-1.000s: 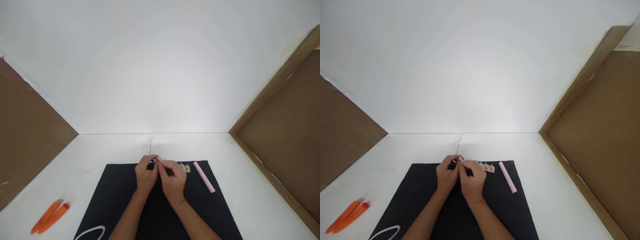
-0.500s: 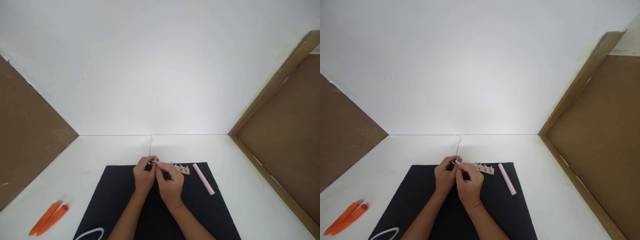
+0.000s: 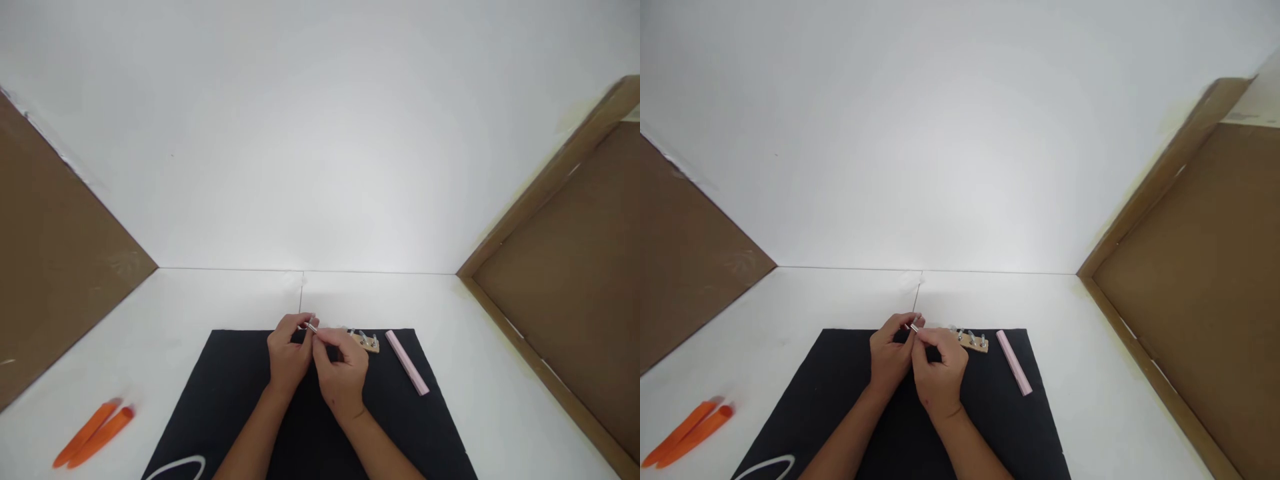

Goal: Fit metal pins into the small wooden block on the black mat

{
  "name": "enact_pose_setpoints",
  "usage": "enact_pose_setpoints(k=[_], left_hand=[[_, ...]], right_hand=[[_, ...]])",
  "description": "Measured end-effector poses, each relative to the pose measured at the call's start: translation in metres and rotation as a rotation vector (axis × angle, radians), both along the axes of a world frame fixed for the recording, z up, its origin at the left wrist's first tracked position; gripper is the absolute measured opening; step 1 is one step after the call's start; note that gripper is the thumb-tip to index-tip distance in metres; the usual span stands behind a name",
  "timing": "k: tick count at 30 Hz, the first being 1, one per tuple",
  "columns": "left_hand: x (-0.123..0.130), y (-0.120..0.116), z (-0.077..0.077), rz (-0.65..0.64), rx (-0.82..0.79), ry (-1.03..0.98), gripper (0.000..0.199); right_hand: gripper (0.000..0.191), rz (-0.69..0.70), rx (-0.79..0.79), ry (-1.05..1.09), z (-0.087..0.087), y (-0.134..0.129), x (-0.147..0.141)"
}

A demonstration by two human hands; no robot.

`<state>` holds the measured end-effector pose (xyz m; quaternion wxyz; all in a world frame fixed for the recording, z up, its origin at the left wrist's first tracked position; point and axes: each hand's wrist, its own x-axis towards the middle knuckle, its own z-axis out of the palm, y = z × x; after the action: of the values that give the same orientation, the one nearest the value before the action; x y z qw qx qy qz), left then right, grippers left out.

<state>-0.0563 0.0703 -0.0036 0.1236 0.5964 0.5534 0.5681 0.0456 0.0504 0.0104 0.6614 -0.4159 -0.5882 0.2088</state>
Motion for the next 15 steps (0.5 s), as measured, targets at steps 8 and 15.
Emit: enact_pose_setpoints(k=[8,15], left_hand=[[0.0002,-0.0008,-0.0001,-0.029,0.041,0.016,0.011],[-0.0009,-0.0004,-0.0026,-0.033,0.025,0.013,0.010]], right_hand=[[0.012,-0.024,-0.049,0.031,-0.0013,0.0038,0.0002],[0.012,-0.005,-0.025,0.042,-0.0019,0.0031,-0.0001]])
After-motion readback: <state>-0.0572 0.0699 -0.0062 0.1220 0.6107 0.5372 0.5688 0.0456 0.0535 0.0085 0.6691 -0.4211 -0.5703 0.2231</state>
